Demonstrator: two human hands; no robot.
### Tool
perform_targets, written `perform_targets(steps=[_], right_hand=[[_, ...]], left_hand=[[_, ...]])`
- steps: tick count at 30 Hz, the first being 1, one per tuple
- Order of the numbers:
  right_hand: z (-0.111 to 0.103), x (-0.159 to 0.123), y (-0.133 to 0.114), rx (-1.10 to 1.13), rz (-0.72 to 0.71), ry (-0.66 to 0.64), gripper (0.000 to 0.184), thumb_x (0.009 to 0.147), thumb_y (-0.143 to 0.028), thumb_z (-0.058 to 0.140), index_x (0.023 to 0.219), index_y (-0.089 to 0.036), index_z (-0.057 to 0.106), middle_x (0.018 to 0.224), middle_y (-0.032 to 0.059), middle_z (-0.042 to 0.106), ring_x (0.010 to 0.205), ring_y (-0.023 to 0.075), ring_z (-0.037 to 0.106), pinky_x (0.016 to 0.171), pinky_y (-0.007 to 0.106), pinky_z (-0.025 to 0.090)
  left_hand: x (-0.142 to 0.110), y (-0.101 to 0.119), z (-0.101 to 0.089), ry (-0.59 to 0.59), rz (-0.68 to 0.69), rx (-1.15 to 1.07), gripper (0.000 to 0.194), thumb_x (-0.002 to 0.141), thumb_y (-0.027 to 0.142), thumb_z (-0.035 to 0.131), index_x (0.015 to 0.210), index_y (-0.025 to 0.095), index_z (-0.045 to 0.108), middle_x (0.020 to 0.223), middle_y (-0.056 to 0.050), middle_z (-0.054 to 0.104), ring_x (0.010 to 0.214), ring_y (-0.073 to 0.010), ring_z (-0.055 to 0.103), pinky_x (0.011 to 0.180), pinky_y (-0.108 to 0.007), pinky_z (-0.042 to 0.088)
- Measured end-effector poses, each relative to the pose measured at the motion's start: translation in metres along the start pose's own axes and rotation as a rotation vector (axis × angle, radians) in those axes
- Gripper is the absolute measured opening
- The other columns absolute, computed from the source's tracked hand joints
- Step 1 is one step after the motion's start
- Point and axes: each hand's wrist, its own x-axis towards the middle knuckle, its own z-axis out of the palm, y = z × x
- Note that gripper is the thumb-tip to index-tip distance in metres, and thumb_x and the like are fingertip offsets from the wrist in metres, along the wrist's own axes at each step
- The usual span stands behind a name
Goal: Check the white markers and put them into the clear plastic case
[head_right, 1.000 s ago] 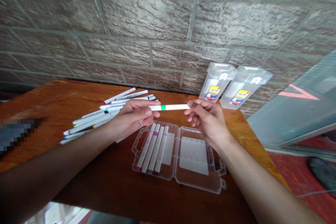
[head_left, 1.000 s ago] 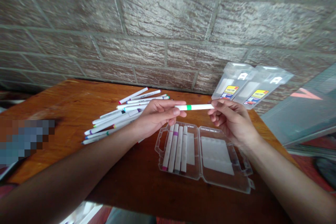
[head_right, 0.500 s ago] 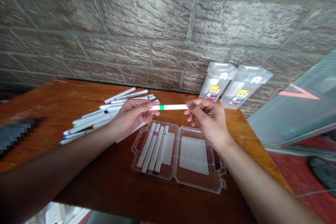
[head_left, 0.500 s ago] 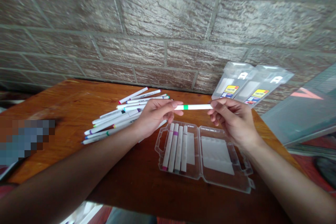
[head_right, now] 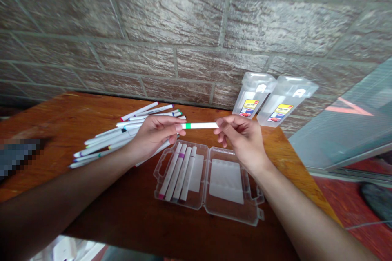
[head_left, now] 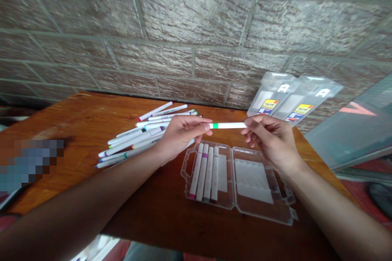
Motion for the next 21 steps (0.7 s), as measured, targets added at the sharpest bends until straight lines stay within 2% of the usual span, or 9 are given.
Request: perform_targets(steps=[7, 13, 21], right_hand=[[-0.0014, -0.0036, 0.0008, -0.083, -0.013, -0.021, 0.021, 0.088, -0.039, 0.086, 0.078, -0.021, 0.082, 0.067, 0.003, 0.075, 0.048, 0.0094, 0.06, 0.042, 0.02, 0.047], [-0.0011, -0.0051, -0.001, -0.133, -0.006, -0.045, 0.023, 0.09, -0.04, 0.084, 0.077, -0.021, 0.081, 0.063, 0.0025, 0.072, 0.048, 0.0105, 0.059, 0.043, 0.022, 0.047], [0.005, -0.0066, -0.0037, -0.189, 0.008, -0.062, 0.023, 0.08, -0.041, 0.091, 0.084, -0.02, 0.082, 0.069, 0.0038, 0.076, 0.05, 0.012, 0.064, 0.043, 0.022, 0.051]], left_hand=[[0.0003, 0.0028, 0.0027, 0.058, -0.054, 0.068, 0.022, 0.079, 0.034, 0.088, 0.091, 0.016, 0.084, 0.075, -0.005, 0.079, 0.052, -0.0074, 0.055, 0.055, -0.025, 0.042], [0.0006, 0.0029, 0.0025, 0.052, -0.046, 0.087, 0.023, 0.078, 0.035, 0.088, 0.09, 0.016, 0.082, 0.073, -0.004, 0.076, 0.052, -0.008, 0.057, 0.054, -0.024, 0.043], [-0.0011, 0.0017, 0.0016, 0.059, -0.028, 0.159, 0.028, 0.076, 0.035, 0.089, 0.094, 0.014, 0.083, 0.072, -0.004, 0.074, 0.054, -0.0094, 0.058, 0.052, -0.024, 0.042]])
